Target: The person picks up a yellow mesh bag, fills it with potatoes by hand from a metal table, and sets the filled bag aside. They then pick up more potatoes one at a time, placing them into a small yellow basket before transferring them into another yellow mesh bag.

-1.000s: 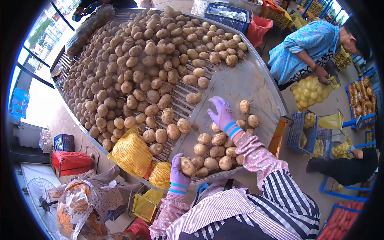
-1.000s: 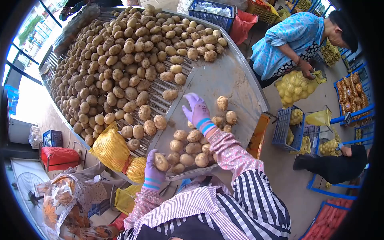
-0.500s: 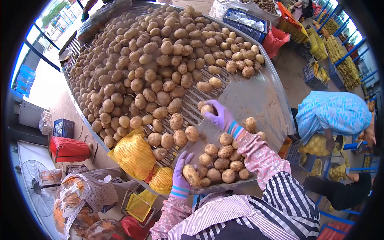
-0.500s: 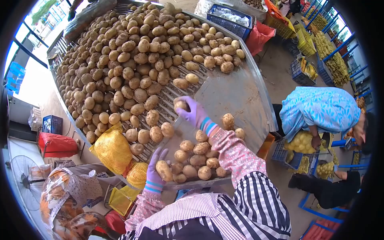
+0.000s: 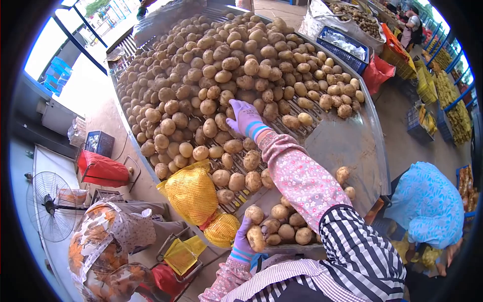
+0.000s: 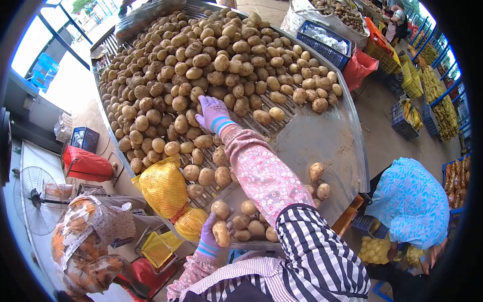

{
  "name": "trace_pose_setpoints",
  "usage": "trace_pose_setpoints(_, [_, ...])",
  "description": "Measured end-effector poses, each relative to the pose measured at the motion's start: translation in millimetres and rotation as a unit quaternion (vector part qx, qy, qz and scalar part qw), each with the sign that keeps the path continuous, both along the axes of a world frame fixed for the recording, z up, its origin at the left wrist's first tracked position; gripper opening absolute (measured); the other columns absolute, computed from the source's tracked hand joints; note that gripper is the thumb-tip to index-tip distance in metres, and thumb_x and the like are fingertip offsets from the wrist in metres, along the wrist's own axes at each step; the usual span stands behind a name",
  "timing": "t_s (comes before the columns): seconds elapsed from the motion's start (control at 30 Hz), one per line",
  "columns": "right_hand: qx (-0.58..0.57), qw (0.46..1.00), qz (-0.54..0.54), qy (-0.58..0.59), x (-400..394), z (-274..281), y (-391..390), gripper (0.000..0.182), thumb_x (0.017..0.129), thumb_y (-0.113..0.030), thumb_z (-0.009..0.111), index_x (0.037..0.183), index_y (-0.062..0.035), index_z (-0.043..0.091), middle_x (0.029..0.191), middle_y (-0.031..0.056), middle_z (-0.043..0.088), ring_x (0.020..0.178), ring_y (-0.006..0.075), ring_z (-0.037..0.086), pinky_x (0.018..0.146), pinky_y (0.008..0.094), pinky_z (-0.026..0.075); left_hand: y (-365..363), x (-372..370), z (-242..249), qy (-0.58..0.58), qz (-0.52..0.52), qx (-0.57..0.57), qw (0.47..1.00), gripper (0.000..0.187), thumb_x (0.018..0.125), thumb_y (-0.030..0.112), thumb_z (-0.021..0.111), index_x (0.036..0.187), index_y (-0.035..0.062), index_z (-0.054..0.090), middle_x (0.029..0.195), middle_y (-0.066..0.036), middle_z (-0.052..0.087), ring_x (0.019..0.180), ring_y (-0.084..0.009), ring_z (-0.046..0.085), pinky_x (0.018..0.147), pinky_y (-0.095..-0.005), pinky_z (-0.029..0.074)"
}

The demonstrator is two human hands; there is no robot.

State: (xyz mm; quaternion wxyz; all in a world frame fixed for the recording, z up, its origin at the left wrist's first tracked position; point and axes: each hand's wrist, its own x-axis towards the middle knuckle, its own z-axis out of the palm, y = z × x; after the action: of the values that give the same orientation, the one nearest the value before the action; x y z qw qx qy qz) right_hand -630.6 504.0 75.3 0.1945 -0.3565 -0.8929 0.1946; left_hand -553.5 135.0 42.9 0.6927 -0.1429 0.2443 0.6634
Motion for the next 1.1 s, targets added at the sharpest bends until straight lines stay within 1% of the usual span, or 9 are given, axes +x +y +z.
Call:
trace_pose_setpoints(0.13, [-0.123,0.991,-0.056,0.024,-7.4,0.1,2.2,0.064,0.085,-0.033,0.077,0.14,-0.0134,0.052,0.14,0.0177,0.056,0.129,0.0367,0.055,0.111,0.0446,0.045,-11.8,-0.2,-5.3,-0.033,0.002,0.006,0.999,0.059,0.101,0.043,0.062,0.146,0.0085,0.046,0.143,-0.018,0.056,0.091,-0.0271,0.064,0.077,-0.0429,0.056])
trace_pose_setpoints(0.33, [-0.101,0.972,0.16,-0.14,65.3,-26.2,-31.8,0.058,0.088,-0.038,0.074,0.141,-0.0212,0.056,0.142,0.012,0.057,0.129,0.0341,0.056,0.112,0.0446,0.043,-13.7,-2.5,8.1,-0.006,0.006,-0.005,1.0,0.056,0.101,0.043,0.061,0.142,0.0067,0.05,0.139,-0.018,0.059,0.09,-0.027,0.066,0.077,-0.0424,0.057])
trace_pose_setpoints(0.53, [0.072,0.989,0.106,-0.069,169.2,-32.6,-96.1,0.063,0.085,-0.043,0.077,0.139,-0.0158,0.056,0.149,0.0086,0.051,0.138,0.0345,0.046,0.119,0.0477,0.032,-26.5,-8.3,10.9,-0.012,0.013,0.011,1.0,0.052,0.102,0.042,0.06,0.138,0.0051,0.053,0.132,-0.016,0.062,0.092,-0.0237,0.065,0.077,-0.0409,0.059])
trace_pose_setpoints(0.63, [0.132,0.982,0.066,-0.115,201.4,-21.1,-118.1,0.065,0.083,-0.045,0.078,0.137,-0.0148,0.056,0.142,0.0083,0.054,0.131,0.032,0.051,0.113,0.0471,0.038,-34.4,-12.2,9.4,-0.008,0.013,0.009,1.0,0.054,0.101,0.045,0.062,0.138,0.0055,0.053,0.133,-0.015,0.062,0.095,-0.0245,0.066,0.077,-0.0406,0.059])
trace_pose_setpoints(0.73, [0.034,0.981,0.025,-0.192,208.7,-17.3,-128.3,0.061,0.082,-0.045,0.079,0.132,-0.0161,0.058,0.13,0.0075,0.058,0.121,0.0298,0.056,0.104,0.046,0.044,-42.3,-13.4,9.6,-0.023,0.022,0.044,0.999,0.055,0.101,0.046,0.06,0.138,0.005,0.053,0.134,-0.016,0.062,0.097,-0.0248,0.067,0.077,-0.0403,0.059])
trace_pose_setpoints(0.77, [0.031,0.977,0.02,-0.209,207.6,-14.3,-126.6,0.06,0.082,-0.046,0.079,0.131,-0.0164,0.059,0.126,0.0066,0.058,0.117,0.0289,0.058,0.1,0.0451,0.046,-43.5,-13.6,9.1,-0.023,0.021,0.009,0.999,0.052,0.102,0.047,0.057,0.145,0.0183,0.051,0.137,-0.015,0.061,0.085,-0.0247,0.061,0.073,-0.0408,0.053])
trace_pose_setpoints(0.93, [0.058,0.977,0.061,-0.198,197.8,-12.9,-112.9,0.055,0.083,-0.042,0.078,0.127,-0.0143,0.063,0.119,0.0083,0.064,0.109,0.0308,0.064,0.094,0.0444,0.051,-47.2,-15.4,19.0,-0.027,0.039,0.033,0.998,0.053,0.102,0.048,0.058,0.147,0.0217,0.05,0.136,-0.014,0.061,0.085,-0.024,0.061,0.073,-0.0398,0.053])
trace_pose_setpoints(1.03, [-0.237,0.971,-0.025,-0.015,190.1,-18.6,-88.8,0.044,0.092,-0.038,0.069,0.122,-0.0058,0.067,0.11,0.0117,0.074,0.104,0.0318,0.071,0.091,0.0409,0.056,-50.8,-19.1,23.7,-0.029,0.048,0.049,0.997,0.054,0.101,0.048,0.06,0.147,0.0224,0.05,0.135,-0.013,0.062,0.085,-0.0236,0.061,0.073,-0.0392,0.053])
trace_pose_setpoints(1.1, [-0.486,0.848,-0.01,0.211,178.5,-31.5,-71.5,0.046,0.097,-0.042,0.066,0.126,-0.0066,0.064,0.116,0.0062,0.07,0.107,0.0197,0.069,0.088,0.0332,0.057,-53.7,-21.2,20.7,-0.033,0.057,0.061,0.996,0.054,0.101,0.048,0.061,0.147,0.0223,0.05,0.135,-0.013,0.062,0.086,-0.0234,0.061,0.073,-0.039,0.054])
